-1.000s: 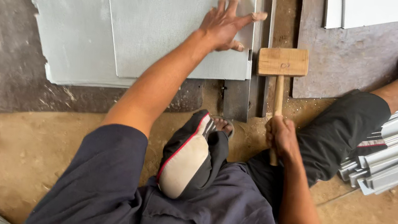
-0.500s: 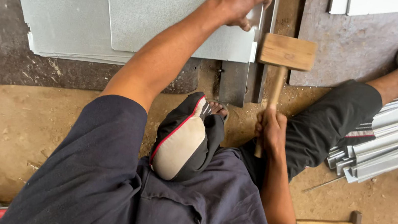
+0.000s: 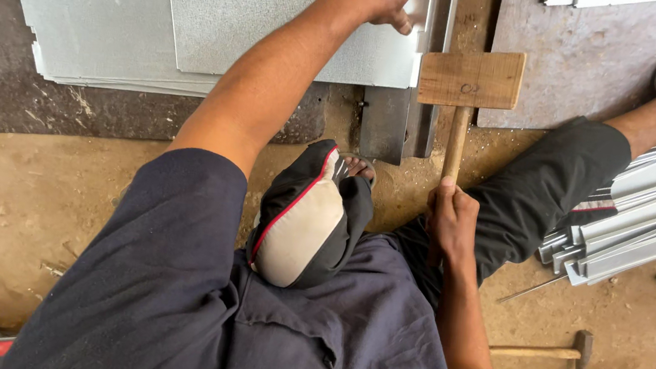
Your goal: The person places a metal sheet into a bending jig and uses a wooden mallet to strike the edge, forming a bend. The person repeats this process for multiple sheets, stacking the finished pieces aside.
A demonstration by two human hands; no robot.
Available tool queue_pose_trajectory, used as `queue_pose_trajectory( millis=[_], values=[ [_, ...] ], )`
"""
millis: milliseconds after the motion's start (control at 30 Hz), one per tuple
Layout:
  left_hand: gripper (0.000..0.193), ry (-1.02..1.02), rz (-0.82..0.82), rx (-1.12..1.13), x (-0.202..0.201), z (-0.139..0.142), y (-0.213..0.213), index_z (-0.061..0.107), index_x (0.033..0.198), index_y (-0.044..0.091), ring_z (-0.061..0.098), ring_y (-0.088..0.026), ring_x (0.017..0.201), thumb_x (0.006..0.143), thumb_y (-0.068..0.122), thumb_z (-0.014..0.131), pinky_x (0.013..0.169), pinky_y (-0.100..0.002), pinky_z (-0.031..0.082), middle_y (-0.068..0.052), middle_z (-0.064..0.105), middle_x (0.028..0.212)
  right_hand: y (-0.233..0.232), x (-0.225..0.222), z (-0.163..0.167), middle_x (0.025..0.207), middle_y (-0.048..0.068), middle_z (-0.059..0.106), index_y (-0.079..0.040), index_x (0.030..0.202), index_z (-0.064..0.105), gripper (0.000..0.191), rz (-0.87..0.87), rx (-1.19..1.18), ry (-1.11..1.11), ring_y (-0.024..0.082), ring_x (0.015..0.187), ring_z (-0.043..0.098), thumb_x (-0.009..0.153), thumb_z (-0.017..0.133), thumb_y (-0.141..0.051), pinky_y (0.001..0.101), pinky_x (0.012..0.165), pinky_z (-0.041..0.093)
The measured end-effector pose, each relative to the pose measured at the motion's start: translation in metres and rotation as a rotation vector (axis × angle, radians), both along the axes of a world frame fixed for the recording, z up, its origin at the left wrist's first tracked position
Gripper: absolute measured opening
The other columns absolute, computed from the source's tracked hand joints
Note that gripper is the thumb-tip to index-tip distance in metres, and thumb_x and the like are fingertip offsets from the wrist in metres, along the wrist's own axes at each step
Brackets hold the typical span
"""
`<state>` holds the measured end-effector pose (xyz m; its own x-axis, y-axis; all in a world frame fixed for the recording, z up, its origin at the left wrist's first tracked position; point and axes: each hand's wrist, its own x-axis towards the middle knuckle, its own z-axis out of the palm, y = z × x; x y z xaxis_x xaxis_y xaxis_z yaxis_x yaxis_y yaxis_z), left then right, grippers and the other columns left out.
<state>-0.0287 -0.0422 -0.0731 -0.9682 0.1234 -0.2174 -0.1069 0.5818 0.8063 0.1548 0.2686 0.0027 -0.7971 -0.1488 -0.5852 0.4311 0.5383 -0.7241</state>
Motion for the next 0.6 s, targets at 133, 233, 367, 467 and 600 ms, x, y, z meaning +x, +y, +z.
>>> queue_pose_trajectory(
  millis=[133, 233, 367, 467, 600],
  values=[
    [0.038, -0.14, -0.006, 0.049, -0.003, 0.007, 0.001, 0.06, 0.123, 0.011, 0.077, -0.035, 0.09, 0.097, 0.039, 0.058, 0.069, -0.029, 0.069, -0.019, 0.075, 0.115, 0.0, 0.016, 0.023, 0.079, 0.008, 0.054, 0.002, 0.086, 0.055, 0.043, 0.164, 0.076, 0.709, 0.017, 0.064, 0.052, 0.116, 0.044, -0.026, 0.0312, 0.058, 0.042],
    [0.043, -0.024, -0.03, 0.046, -0.003, 0.004, 0.004, 0.056, 0.122, 0.011, 0.075, -0.041, 0.089, 0.088, 0.036, 0.061, 0.067, -0.03, 0.069, -0.027, 0.064, 0.118, -0.001, 0.024, 0.024, 0.085, 0.007, 0.056, 0.002, 0.093, 0.055, 0.027, -0.07, -0.238, 0.656, 0.017, 0.067, 0.054, 0.108, 0.048, -0.02, 0.031, 0.059, 0.043],
    [0.038, -0.257, 0.239, 0.484, 0.0, 0.0, 0.005, 0.06, 0.113, 0.007, 0.081, -0.042, 0.089, 0.102, 0.043, 0.057, 0.069, -0.035, 0.07, -0.033, 0.062, 0.117, -0.006, 0.021, 0.012, 0.086, 0.012, 0.058, 0.001, 0.097, 0.058, 0.023, 0.197, 0.084, 0.663, 0.028, 0.066, 0.06, 0.105, 0.053, -0.02, 0.037, 0.057, 0.046],
    [0.045, -0.226, 0.203, 0.447, 0.001, 0.001, 0.006, 0.064, 0.111, 0.002, 0.08, -0.041, 0.085, 0.098, 0.045, 0.057, 0.068, -0.036, 0.07, -0.03, 0.066, 0.115, -0.006, 0.023, 0.01, 0.078, 0.009, 0.054, 0.0, 0.091, 0.056, 0.03, 0.144, 0.136, 0.654, 0.024, 0.064, 0.055, 0.113, 0.048, -0.02, 0.0349, 0.056, 0.042],
    [0.055, -0.273, 0.254, 0.451, -0.003, 0.001, 0.01, 0.053, 0.121, -0.006, 0.083, -0.042, 0.077, 0.1, 0.045, 0.049, 0.065, -0.037, 0.07, -0.036, 0.065, 0.105, -0.004, 0.028, 0.014, 0.074, 0.004, 0.056, -0.004, 0.089, 0.055, 0.035, 0.028, -0.144, 1.033, 0.009, 0.061, 0.057, 0.113, 0.035, -0.02, 0.025, 0.052, 0.045]
  ],
)
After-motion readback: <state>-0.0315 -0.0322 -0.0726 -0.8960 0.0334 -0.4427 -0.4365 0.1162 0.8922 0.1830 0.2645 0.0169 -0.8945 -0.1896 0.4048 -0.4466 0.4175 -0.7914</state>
